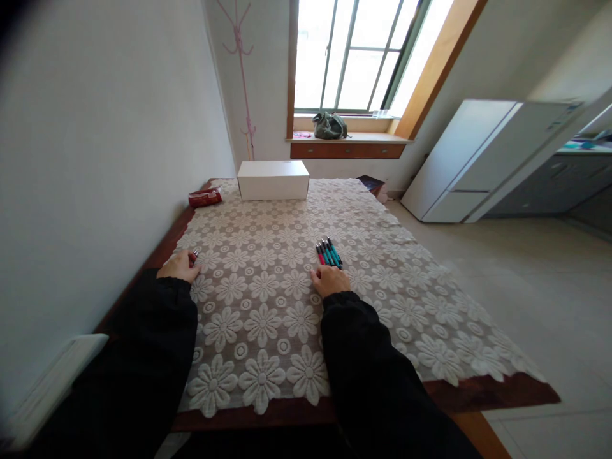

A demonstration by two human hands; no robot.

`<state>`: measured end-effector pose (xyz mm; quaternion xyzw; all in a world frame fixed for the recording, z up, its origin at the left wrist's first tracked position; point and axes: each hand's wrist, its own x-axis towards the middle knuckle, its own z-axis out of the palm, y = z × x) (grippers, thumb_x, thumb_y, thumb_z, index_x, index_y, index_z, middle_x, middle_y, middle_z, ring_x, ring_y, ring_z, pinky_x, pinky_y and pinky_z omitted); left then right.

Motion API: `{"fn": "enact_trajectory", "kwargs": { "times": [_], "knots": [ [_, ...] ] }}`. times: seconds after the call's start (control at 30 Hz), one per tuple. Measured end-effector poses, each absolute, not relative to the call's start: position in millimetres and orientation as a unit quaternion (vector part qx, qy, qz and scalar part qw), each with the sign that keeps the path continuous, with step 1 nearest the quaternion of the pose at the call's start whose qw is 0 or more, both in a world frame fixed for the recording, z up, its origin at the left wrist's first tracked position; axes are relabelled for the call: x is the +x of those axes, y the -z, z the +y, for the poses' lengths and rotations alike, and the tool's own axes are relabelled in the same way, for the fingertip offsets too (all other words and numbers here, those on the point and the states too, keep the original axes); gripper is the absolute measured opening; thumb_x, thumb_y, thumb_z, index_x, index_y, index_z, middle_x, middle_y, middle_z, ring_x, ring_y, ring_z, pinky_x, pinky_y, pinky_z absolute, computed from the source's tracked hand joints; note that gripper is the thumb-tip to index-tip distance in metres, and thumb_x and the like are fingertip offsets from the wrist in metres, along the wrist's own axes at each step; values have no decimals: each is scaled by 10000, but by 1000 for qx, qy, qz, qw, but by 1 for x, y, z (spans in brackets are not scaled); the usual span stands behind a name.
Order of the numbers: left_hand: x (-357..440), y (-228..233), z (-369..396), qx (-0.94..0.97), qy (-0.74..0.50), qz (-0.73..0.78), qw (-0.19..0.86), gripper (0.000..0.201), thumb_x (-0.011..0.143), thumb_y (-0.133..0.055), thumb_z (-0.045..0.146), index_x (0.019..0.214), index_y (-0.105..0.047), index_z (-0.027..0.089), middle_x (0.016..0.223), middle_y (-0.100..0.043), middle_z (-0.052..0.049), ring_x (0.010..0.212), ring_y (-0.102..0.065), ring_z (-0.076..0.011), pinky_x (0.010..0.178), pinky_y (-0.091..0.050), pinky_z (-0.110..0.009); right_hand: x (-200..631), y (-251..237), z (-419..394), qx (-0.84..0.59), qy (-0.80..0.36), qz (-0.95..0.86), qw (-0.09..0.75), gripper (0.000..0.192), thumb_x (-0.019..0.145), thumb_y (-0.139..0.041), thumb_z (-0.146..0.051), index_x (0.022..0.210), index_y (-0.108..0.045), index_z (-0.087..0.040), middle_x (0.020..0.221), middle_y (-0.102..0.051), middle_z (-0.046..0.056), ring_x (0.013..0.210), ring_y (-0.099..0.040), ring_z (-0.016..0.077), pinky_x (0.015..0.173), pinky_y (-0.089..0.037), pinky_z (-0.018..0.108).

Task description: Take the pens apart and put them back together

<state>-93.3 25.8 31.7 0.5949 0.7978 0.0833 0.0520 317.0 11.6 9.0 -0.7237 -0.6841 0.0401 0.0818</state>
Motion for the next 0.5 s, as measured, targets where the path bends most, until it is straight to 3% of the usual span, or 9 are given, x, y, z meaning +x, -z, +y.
{"fn": "enact_trajectory", "kwargs": {
  "times": [0.2,0.5],
  "knots": [
    [-102,-27,28,599,-113,792,42,320,773,-605,341,1046,-548,185,1079,-668,-127,1044,-621,-287,848,-478,-342,309,-6,9,-684,-59,-721,93,343,908,-507,-489,785,-703,-236,811,-716,63,769,-626,194,610,-347,266],
    [-90,-32,26,593,-102,796,65,261,767,-627,362,978,-570,219,878,-711,-48,921,-667,-270,732,-475,-308,307,-3,9,-659,-49,-746,88,363,922,-481,-493,759,-676,-233,759,-695,47,707,-600,175,580,-298,262]
  ]
}}
